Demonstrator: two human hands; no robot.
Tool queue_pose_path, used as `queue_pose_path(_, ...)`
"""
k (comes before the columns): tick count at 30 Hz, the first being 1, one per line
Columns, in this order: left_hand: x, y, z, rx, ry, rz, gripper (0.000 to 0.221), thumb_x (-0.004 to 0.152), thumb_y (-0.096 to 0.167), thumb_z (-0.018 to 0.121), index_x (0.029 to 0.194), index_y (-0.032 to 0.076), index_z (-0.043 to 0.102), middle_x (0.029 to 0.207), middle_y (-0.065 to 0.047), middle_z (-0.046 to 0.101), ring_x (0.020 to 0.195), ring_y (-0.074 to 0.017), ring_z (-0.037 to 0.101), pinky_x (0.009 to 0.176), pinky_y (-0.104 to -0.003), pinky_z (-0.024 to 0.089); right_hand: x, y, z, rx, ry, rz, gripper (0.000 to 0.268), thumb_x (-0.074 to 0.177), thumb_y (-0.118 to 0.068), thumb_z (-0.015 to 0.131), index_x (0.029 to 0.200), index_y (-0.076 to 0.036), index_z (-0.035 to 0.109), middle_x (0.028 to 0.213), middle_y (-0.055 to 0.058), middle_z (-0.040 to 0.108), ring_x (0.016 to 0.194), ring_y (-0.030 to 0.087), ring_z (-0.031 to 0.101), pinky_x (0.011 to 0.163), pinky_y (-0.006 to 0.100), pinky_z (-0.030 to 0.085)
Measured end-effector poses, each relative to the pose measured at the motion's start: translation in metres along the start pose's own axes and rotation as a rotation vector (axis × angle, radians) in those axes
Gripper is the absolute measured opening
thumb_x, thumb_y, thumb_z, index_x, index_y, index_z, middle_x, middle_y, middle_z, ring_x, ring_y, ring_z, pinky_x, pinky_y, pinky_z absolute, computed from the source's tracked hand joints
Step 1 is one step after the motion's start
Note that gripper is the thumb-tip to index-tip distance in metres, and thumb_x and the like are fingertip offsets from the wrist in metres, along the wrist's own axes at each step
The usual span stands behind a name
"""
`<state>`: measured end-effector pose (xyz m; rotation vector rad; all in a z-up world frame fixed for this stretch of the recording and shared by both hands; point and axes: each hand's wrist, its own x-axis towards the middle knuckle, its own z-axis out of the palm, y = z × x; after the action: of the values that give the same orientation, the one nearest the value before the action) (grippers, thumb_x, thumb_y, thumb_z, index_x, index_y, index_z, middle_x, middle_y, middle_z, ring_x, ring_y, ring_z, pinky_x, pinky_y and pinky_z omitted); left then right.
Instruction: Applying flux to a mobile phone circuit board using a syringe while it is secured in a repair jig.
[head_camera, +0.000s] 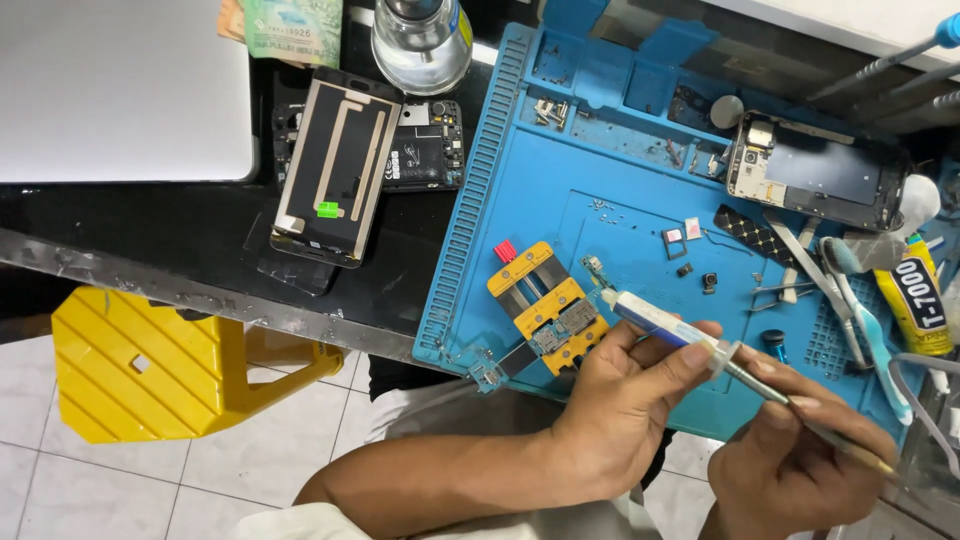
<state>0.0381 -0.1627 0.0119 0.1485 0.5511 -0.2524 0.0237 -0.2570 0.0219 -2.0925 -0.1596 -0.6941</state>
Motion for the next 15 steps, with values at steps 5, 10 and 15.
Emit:
queue_pose_path(5, 0.008, 0.0, -0.001, -0.075, 0.036, -0.061, 0.036, 0.09, 0.0, 0.072, 0.124, 0.0, 0.063, 0.118, -0.017, 0.071, 0.112, -0.0271, 0.07, 0.103, -0.034, 0.059, 0.002, 0.008, 0.007, 0.07, 0.011, -0.011, 0.027, 0.114, -0.015, 0.055, 0.111, 0.005, 0.038, 0.105, 0.04, 0.061, 0.098, 0.047, 0.071, 0.095, 0.056, 0.065)
queue_pose_path(10, 0.011, 0.0, -0.002, -0.038, -0.08, -0.007, 0.016, 0.094, 0.007, 0.074, 0.109, 0.003, 0.068, 0.11, -0.013, 0.074, 0.109, -0.0253, 0.072, 0.104, -0.037, 0.06, 0.002, 0.014, 0.009, 0.087, 0.027, -0.019, 0.027, 0.114, -0.015, 0.057, 0.113, 0.005, 0.039, 0.104, 0.04, 0.062, 0.097, 0.048, 0.072, 0.09, 0.055, 0.066)
queue_pose_path(15, 0.015, -0.005, -0.003, -0.039, -0.052, 0.001, 0.018, 0.093, 0.009, 0.076, 0.108, 0.003, 0.069, 0.109, -0.012, 0.074, 0.109, -0.0245, 0.071, 0.104, -0.037, 0.06, 0.003, 0.017, 0.009, 0.08, 0.038, -0.023, 0.028, 0.113, -0.015, 0.059, 0.112, 0.006, 0.04, 0.1, 0.039, 0.062, 0.095, 0.047, 0.072, 0.086, 0.052, 0.066)
